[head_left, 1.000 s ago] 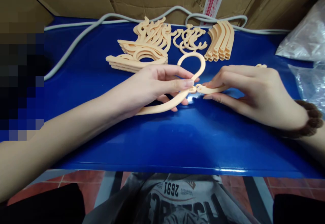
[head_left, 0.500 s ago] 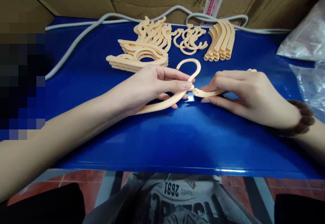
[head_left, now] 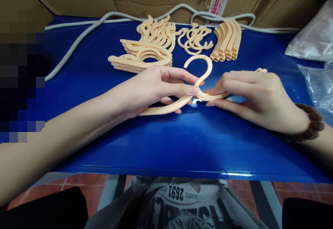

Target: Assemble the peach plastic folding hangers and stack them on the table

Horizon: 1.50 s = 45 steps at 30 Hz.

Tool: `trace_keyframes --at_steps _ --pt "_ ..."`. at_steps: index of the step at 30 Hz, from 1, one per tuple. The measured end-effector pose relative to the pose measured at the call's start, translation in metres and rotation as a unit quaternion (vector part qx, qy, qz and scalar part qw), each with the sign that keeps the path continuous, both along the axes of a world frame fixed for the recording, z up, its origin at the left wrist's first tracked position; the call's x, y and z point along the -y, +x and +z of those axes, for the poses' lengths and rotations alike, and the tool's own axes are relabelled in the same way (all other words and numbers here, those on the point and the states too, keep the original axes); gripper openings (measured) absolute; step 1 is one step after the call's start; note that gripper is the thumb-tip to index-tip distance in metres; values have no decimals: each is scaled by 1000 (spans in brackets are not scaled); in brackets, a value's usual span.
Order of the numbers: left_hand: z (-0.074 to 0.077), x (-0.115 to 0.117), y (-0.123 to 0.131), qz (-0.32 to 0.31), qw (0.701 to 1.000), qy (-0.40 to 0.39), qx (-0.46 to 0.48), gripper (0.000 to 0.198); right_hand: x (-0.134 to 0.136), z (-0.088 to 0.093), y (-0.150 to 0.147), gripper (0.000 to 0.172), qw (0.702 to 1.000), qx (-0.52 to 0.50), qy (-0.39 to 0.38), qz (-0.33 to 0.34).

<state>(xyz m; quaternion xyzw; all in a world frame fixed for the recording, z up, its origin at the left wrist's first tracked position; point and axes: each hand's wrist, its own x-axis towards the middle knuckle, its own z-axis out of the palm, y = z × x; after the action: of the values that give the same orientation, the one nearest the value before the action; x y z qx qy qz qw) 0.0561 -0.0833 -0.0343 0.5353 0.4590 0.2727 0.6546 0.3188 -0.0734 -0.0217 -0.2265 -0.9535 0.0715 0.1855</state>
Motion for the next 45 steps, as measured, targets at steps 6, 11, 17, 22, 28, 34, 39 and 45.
trace_keyframes --at_steps 6,11,17,22,28,34,39,45 --pt "2 0 2 -11 999 -33 15 15 0 -1 0 21 1000 14 13 2" --pt "4 1 3 -18 1000 -20 13 15 -1 -1 1 20 1000 5 15 25" --pt "4 3 3 -11 997 65 -35 14 1 0 1 24 999 22 16 19" --pt "3 4 4 2 998 62 -33 12 -1 -2 2 26 999 35 21 14" --pt "6 5 6 5 1000 23 -20 10 -2 -3 3 26 999 30 17 20" --pt "5 6 5 9 1000 6 -10 12 -2 -2 2 26 1000 15 -5 17" --pt "3 6 2 -4 999 34 -25 17 1 0 0 26 1000 9 -6 14" --pt "3 7 3 0 998 54 -40 19 2 -1 -2 24 1000 1 -26 16"
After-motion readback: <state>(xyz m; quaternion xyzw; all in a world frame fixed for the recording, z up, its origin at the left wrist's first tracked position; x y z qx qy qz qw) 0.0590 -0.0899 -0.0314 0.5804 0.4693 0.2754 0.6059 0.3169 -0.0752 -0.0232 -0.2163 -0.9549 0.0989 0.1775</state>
